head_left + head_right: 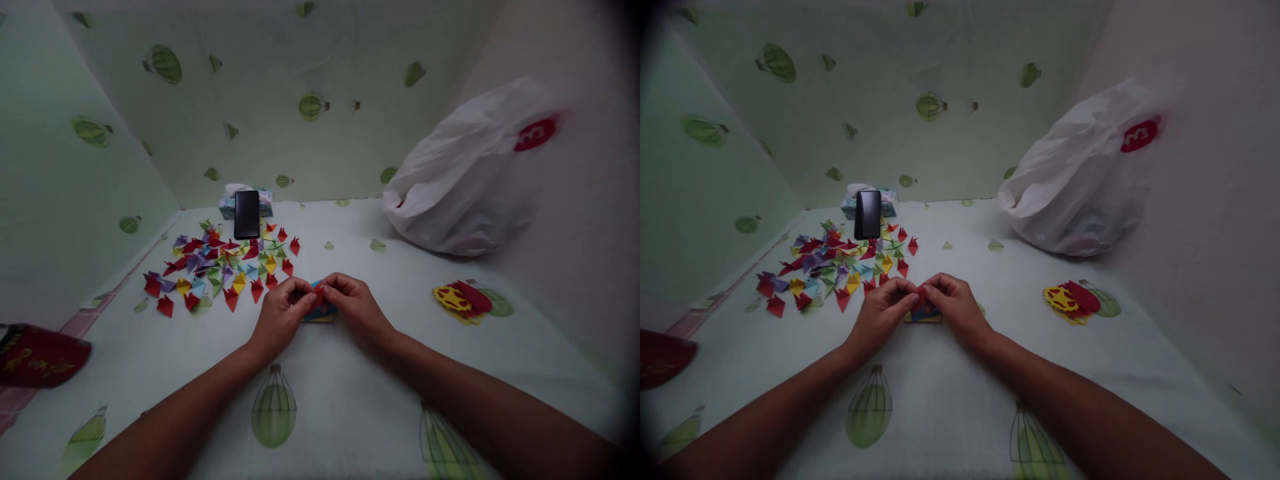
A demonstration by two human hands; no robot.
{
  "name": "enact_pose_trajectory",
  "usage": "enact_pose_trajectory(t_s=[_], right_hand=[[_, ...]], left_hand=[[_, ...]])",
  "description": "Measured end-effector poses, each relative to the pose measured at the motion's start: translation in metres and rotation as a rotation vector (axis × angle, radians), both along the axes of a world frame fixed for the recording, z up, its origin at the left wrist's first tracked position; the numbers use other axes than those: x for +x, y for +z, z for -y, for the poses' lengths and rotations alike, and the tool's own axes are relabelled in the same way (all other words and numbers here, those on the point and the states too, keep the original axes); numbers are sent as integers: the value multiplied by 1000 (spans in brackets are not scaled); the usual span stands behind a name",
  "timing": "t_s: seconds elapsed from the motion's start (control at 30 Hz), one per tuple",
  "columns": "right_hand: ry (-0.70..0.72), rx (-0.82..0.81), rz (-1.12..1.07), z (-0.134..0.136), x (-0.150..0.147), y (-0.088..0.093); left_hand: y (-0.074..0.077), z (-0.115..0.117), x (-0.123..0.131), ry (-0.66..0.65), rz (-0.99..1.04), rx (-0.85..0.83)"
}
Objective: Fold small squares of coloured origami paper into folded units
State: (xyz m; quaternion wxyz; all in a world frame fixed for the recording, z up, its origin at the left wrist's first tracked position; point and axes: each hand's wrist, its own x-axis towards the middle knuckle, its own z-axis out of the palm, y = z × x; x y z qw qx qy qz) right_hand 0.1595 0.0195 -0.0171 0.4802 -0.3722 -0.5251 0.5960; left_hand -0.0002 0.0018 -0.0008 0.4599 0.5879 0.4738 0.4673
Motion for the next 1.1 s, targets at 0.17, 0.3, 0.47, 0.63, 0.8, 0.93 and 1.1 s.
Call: enact_pose_trajectory(t_s=[0.17,0.3,0.47,0.63,0.8,0.93,1.1], right_hand=[[-18,3,23,0,0,2],[-41,62,44,3,-1,4],[-73,98,64,6,-2,3],[-75,108,59,7,-2,2],[-72,114,45,7,-2,1],[-60,116,29,7,-2,2],[-29,112,-5,7,-1,1]], left_hand=[[-1,0,0,14,25,34],[-1,0,2,35,114,-18],[-1,0,3,42,137,-29],[-2,0,2,36,151,-27],[-2,-1,3,37,155,-24],[0,-1,2,26,175,-19],[0,-1,1,26,169,-16]])
